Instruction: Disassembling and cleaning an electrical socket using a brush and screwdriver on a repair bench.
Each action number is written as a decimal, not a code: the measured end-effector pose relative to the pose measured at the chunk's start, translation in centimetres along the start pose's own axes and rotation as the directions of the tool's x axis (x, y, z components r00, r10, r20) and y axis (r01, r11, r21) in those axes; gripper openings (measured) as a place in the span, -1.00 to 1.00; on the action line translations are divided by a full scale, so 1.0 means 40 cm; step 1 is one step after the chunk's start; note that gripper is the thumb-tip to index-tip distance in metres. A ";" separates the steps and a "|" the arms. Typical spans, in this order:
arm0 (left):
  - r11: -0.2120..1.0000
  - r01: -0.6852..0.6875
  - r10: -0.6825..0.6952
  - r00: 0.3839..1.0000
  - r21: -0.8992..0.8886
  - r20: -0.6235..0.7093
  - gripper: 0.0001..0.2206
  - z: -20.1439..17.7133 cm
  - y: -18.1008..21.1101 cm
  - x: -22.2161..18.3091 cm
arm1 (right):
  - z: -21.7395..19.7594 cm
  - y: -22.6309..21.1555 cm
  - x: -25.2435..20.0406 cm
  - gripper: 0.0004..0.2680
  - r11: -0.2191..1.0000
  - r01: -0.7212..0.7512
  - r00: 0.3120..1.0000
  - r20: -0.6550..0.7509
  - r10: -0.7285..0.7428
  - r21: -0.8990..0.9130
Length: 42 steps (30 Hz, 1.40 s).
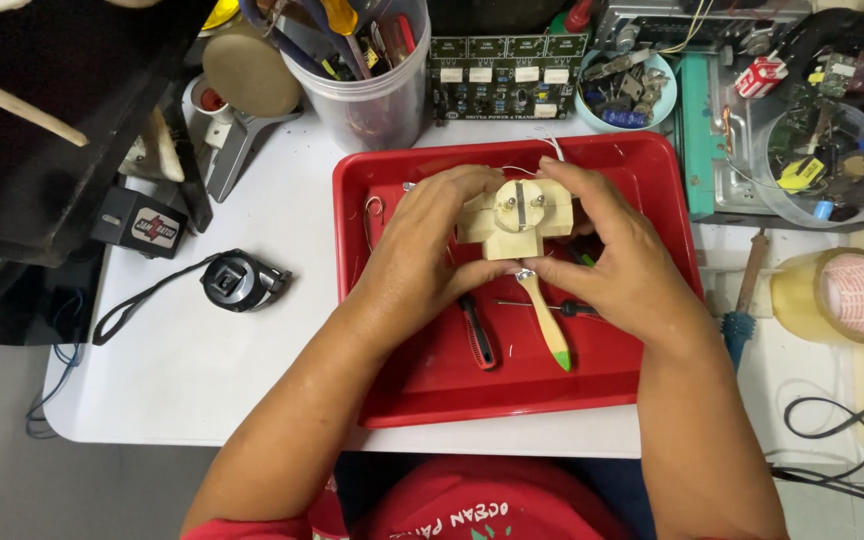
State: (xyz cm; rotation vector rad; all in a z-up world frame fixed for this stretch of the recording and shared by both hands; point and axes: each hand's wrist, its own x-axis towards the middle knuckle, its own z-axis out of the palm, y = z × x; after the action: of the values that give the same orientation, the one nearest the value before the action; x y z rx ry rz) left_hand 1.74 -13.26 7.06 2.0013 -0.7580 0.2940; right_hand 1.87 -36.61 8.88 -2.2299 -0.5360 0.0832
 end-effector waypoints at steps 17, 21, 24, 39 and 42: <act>0.999 0.045 -0.045 0.999 -0.029 0.004 -0.38 -0.006 0.005 0.002 | -0.008 -0.024 -0.002 -0.44 0.992 -0.077 0.997 0.006 0.077 0.103; 0.991 0.062 -0.060 0.998 -0.117 0.014 -0.42 -0.011 0.017 0.005 | -0.007 -0.025 -0.002 -0.49 0.983 -0.081 0.997 0.006 0.081 0.167; 0.981 0.104 -0.094 0.993 -0.162 0.067 -0.24 -0.019 0.029 0.008 | -0.005 -0.007 -0.007 -0.55 0.969 -0.104 0.994 -0.001 0.107 0.222; 0.965 0.102 -0.111 0.994 -0.243 -0.021 -0.38 -0.028 -0.026 0.000 | -0.023 -0.017 -0.017 -0.61 0.975 -0.166 0.970 -0.151 0.189 0.148; 0.946 0.187 -0.218 0.972 -0.264 -0.090 -0.51 -0.033 -0.025 0.009 | -0.003 -0.026 -0.072 -0.80 0.961 -0.254 0.955 -0.183 0.232 -0.109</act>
State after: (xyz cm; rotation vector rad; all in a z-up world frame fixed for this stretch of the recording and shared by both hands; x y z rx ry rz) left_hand 2.75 -11.92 7.21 1.7833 -0.4829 0.1820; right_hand -1.08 -37.26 9.39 -2.3969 -0.1768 -0.0149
